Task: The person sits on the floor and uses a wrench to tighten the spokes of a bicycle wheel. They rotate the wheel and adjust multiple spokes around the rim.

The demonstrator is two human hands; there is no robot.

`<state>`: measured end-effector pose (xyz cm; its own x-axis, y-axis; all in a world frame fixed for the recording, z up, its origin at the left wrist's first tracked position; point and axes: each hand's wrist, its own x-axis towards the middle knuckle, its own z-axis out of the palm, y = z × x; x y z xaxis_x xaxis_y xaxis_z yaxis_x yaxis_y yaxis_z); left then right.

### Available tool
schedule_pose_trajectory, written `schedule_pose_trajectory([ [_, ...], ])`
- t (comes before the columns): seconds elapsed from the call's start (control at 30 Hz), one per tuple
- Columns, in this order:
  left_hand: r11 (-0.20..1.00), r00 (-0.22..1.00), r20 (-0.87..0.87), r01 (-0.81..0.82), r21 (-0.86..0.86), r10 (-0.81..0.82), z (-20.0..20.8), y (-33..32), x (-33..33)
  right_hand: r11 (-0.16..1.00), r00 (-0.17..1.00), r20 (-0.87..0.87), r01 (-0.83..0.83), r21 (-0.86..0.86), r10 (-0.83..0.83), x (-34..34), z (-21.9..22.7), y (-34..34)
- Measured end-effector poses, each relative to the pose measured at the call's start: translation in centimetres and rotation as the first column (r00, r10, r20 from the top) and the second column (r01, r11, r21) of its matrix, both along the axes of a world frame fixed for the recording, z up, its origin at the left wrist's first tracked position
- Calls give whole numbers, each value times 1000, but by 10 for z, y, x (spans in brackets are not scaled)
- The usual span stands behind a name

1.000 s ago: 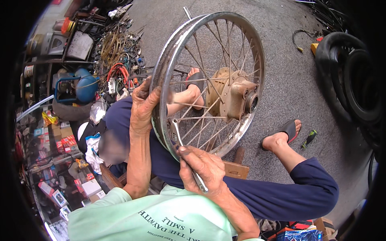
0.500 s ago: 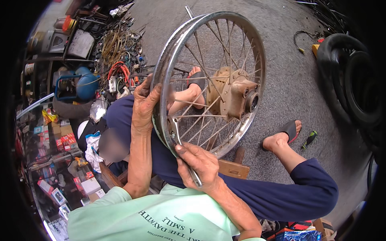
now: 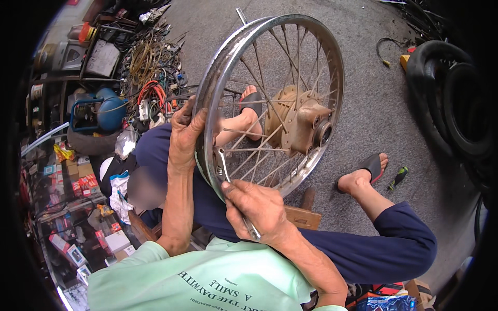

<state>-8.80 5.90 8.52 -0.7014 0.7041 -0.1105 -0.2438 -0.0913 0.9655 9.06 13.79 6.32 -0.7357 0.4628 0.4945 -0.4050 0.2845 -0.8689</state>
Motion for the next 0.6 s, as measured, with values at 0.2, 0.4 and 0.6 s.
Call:
schedule_pose_trajectory([
  [0.2,999,999,-31,23,-50,-24,-5,-3,1,983,1000,21,11,-181,-7,-8,10,11],
  [0.4,992,990,-103,87,-92,-97,0,-2,0,798,875,331,-98,-594,354,-36,48,73],
  [0.6,986,985,-74,154,-70,-159,8,2,1,613,823,272,-114,-782,499,-53,43,91],
])
